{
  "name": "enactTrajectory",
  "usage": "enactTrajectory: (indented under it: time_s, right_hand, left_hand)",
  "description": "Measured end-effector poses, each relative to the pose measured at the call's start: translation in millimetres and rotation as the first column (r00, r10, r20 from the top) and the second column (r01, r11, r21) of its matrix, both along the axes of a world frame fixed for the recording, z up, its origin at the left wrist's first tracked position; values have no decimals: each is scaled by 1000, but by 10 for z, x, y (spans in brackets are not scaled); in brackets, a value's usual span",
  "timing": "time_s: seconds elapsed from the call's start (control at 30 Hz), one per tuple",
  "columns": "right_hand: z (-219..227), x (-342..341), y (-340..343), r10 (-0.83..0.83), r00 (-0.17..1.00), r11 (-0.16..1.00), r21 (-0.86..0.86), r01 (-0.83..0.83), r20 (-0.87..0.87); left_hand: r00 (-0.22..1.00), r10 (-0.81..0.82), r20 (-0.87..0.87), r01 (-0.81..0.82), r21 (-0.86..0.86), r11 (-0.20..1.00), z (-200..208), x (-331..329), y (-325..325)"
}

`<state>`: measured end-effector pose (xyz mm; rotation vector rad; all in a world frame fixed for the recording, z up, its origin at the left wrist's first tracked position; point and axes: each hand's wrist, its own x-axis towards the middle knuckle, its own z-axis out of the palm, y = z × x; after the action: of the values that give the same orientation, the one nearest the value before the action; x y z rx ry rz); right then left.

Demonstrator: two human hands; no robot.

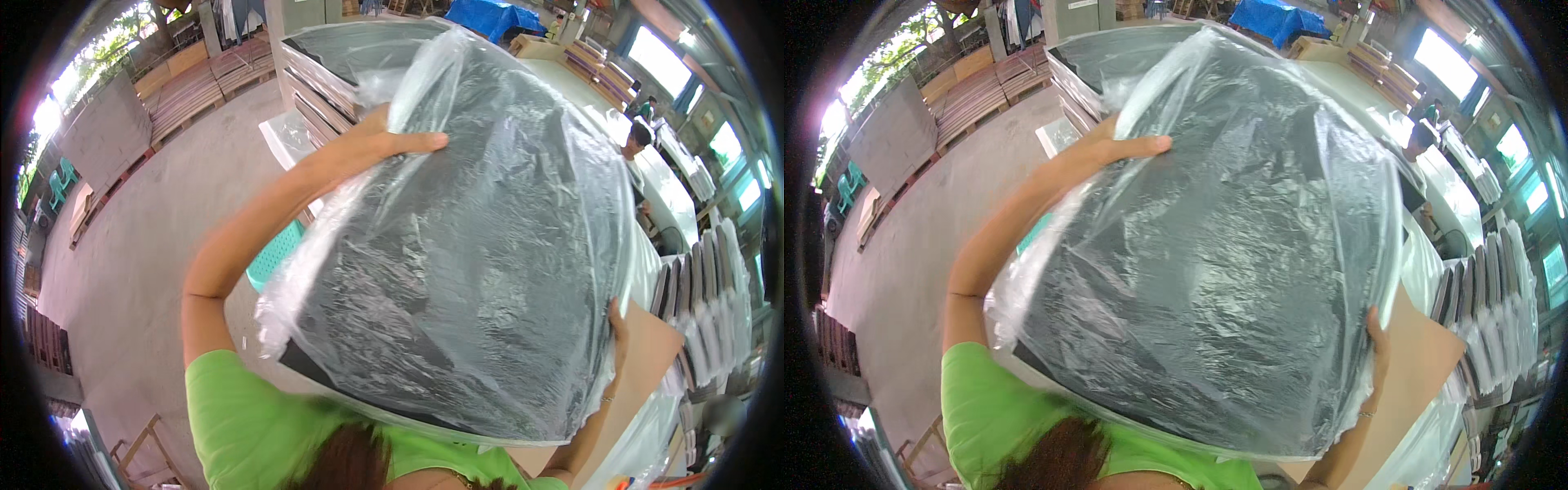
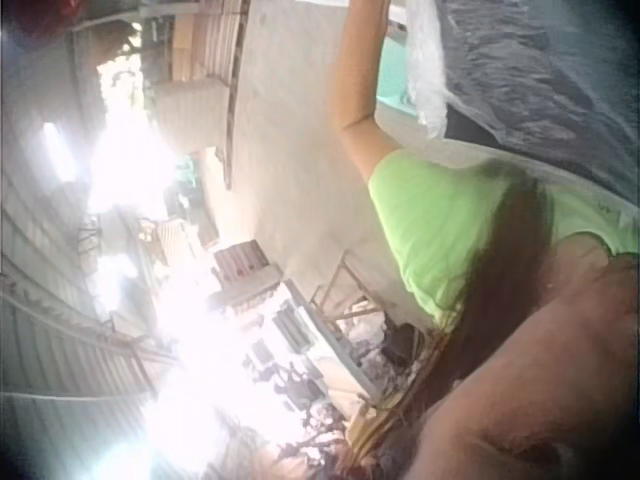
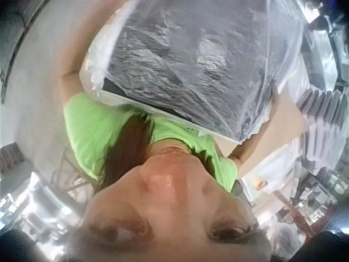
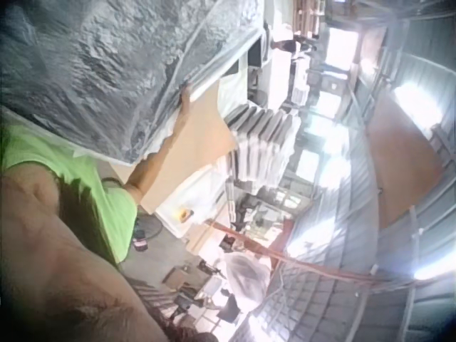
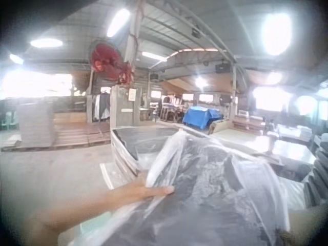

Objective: The person places a plastic-wrapped frame onto a large sheet of brown paper, folds the paper around the item to form a package, and secures the seams with a tape dispenser.

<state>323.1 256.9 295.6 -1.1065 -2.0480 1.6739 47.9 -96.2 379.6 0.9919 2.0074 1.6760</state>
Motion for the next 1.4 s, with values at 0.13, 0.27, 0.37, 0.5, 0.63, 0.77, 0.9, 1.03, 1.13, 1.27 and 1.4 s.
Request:
enactTrajectory:
  time_s: [0.13,0.27,0.37,0.5,0.63,0.77,0.9,1.03,1.13,1.27,1.4]
  right_hand:
    - [150,780,20,-170,954,981,-130,141,-248]
    - [-122,1396,105,-268,801,945,14,326,-535]
    - [-538,1683,353,-301,693,850,145,507,-656]
    - [-1067,2096,763,-224,606,785,227,576,-764]
    - [-1350,2349,749,-366,543,783,65,619,-756]
    - [-1277,2296,592,-435,492,789,-56,612,-754]
    - [-1277,2327,659,-474,569,757,19,653,-672]
    - [-1338,2608,854,-321,572,883,-21,469,-755]
    - [-1265,2598,952,-298,686,852,140,504,-663]
    - [-835,2301,825,-399,416,782,-66,620,-817]
    - [-28,2144,808,-397,307,550,44,834,-865]
  left_hand:
    - [998,-55,-44,60,120,991,-309,418,572]
    - [995,-84,-49,92,176,980,-614,767,1266]
    - [996,-76,37,65,243,968,-790,875,1494]
    - [981,-180,77,144,338,930,-941,1008,1856]
    - [960,-255,114,211,300,930,-1225,1021,2125]
    - [944,-331,3,318,273,908,-1499,1230,2281]
    - [904,-409,124,376,224,899,-1594,1049,2406]
    - [831,-541,127,432,466,772,-1638,890,2317]
    - [828,-561,-8,490,497,716,-1444,923,2320]
    - [923,-252,291,-44,729,683,-1142,946,2399]
    - [984,-56,170,-81,704,705,-218,1375,2549]
